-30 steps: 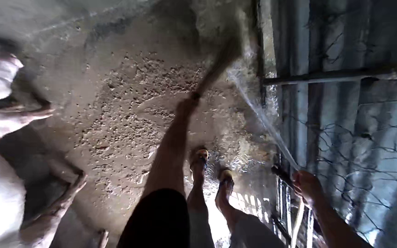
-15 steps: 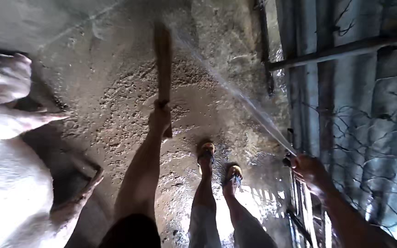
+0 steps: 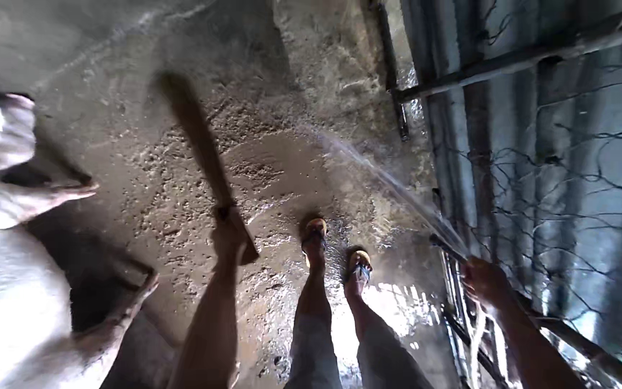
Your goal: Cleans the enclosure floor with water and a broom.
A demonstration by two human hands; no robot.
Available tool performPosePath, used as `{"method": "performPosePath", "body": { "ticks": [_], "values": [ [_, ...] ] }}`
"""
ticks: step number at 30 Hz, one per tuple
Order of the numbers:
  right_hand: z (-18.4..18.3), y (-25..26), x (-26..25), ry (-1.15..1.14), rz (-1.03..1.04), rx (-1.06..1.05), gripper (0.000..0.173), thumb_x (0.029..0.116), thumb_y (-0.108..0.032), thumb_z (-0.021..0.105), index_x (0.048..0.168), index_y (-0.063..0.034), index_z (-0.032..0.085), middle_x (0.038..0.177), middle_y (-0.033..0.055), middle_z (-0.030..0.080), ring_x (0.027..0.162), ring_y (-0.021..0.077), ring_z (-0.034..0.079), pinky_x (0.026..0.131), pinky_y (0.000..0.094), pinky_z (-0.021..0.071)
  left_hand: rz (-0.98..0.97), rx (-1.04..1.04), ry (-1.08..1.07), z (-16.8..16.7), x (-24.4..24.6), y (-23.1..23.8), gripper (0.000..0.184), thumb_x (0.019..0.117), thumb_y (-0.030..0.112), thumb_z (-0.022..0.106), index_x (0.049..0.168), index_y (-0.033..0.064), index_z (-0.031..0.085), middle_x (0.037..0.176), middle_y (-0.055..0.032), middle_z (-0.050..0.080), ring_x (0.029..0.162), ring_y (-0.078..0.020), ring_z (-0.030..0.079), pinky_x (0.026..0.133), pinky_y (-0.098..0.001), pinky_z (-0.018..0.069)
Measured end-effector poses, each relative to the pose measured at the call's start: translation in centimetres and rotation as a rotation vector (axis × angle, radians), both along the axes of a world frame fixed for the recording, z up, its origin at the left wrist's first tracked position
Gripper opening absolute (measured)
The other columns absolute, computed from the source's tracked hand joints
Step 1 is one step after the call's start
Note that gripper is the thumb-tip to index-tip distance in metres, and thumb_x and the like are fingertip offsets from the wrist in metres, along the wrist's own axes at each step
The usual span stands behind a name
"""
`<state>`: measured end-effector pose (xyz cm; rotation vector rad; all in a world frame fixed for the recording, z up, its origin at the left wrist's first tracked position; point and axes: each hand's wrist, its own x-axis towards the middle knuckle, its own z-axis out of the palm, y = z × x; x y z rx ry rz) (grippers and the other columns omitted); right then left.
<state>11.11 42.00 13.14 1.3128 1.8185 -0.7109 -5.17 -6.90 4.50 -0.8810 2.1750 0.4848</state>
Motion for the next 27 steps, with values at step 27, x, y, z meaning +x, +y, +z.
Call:
{"method": "performPosePath", "body": {
  "ticks": [27],
  "values": [
    [-3.9,-1.3,-2.7,0.023,0.151,-0.105,0.039,0.1127,-0.023,0.029,0.090,-0.0042,0.054,0.062,0.0004,0.039,0.048,0.0132,0.037,0.047,0.0325,0.0364,-0.344,0.264,-0.119,-5.3,1.6,9.0,0.065,0.1062,0.056,0.044,0.158,0.0187,0.035,0.115,-0.0223,0.071,0.108,-0.0431,0.069,0.091,-0.0652,0.0531]
  ]
}}
